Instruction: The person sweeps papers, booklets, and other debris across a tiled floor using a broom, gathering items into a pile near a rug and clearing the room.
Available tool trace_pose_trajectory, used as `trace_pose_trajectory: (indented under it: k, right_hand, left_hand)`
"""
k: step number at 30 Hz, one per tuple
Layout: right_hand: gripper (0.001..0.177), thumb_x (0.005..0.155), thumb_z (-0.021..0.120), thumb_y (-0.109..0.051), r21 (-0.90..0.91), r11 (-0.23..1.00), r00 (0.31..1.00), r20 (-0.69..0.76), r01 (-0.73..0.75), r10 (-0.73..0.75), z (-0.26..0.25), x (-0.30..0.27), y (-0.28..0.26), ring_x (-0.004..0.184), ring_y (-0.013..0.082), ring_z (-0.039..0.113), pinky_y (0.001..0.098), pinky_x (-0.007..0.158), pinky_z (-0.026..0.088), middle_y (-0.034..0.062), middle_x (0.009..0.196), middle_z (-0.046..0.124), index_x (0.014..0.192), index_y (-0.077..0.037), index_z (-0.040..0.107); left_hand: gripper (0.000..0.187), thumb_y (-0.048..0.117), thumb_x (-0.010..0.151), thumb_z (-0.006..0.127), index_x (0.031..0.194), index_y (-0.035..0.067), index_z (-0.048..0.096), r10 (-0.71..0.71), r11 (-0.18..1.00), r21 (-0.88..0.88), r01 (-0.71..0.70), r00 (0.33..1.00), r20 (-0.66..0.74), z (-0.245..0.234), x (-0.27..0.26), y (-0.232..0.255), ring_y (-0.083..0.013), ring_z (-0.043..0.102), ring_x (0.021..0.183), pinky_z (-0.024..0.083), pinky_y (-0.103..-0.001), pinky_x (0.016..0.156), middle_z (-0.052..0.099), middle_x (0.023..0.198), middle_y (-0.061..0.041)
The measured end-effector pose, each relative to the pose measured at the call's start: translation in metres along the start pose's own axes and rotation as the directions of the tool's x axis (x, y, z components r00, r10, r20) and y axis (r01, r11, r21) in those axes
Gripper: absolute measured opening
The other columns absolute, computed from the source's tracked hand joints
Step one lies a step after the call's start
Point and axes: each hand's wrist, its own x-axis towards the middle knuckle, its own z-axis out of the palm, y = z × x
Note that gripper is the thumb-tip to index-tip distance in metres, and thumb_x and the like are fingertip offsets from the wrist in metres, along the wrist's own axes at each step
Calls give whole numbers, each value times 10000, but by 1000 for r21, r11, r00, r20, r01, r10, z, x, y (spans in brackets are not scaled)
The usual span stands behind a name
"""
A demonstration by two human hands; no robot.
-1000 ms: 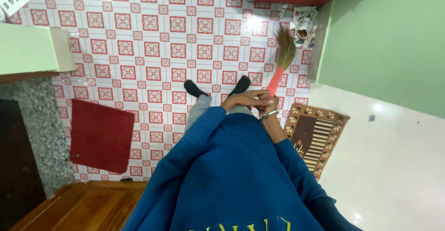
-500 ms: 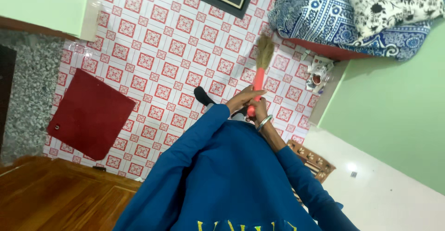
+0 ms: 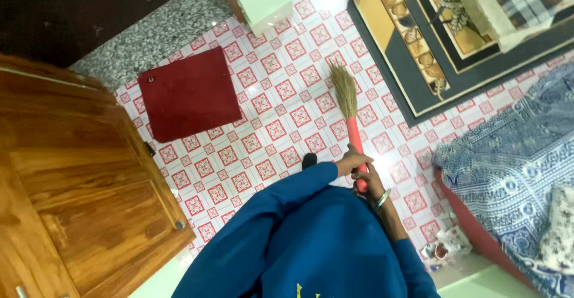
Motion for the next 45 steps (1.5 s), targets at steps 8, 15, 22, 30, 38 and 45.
trace_pose_trajectory:
  k: [8,15,22,30,38,45]
  right_hand:
    - [320,815,668,-134,-108,991,960,257,-83,109,-12,98,-28,519,189,583,313,419,480,88,769,626,1087,-21,546]
    - [351,816,667,-116,-160,972,881,416,-174,226,-53,186,-133,597,145,608,281,438,496,64,817,636,1147,-80,559]
    - [663,739,687,-159,-435,899,945,267,-58,191,-115,232,-236,633,206,654,335,410,511,96,886,671,1354,-106,444]
    - [775,739,666,-4,-395,911,957,289,121,-2,-158,302,-292,727,193,699,334,539,590,106,935,677,1453,-87,375]
    - [535,697,691,31,-399,911,966,177,-103,187,-189,382,-379,622,220,636,339,481,509,119,835,655,1220,-13,584]
    - [496,696,706,-18,-320,946,998,56,47,-30,-173,469,-520,637,183,661,323,517,545,100,864,676,1183,-3,617]
  left_hand:
    - [456,284,874,776,1008,-138,666,242,870,-466,-162,963,116,-53,13,28,-171,633,571,476,-316,444,685,812,-154]
    - [306,198,860,653,1083,-6,700,492,870,-41,-491,868,64,-47,74,116,-152,621,618,484,-294,499,661,806,-78]
    - [478,231,922,758,1147,-171,631,214,828,-497,-260,966,-148,7,148,217,-218,598,690,468,-348,525,628,897,-174]
    - [888,301,833,821,1443,-51,280,124,927,-303,-220,944,-305,32,225,310,-305,679,1024,614,-384,761,618,1205,-247]
    - [1096,208,921,657,1514,-54,-227,-216,892,-400,209,976,29,27,320,404,-344,696,735,585,-481,593,705,1002,-241]
    - [1199,126,855,718,1530,-3,-265,-51,921,-376,97,990,131,-24,418,557,-289,692,706,593,-446,560,692,948,-216]
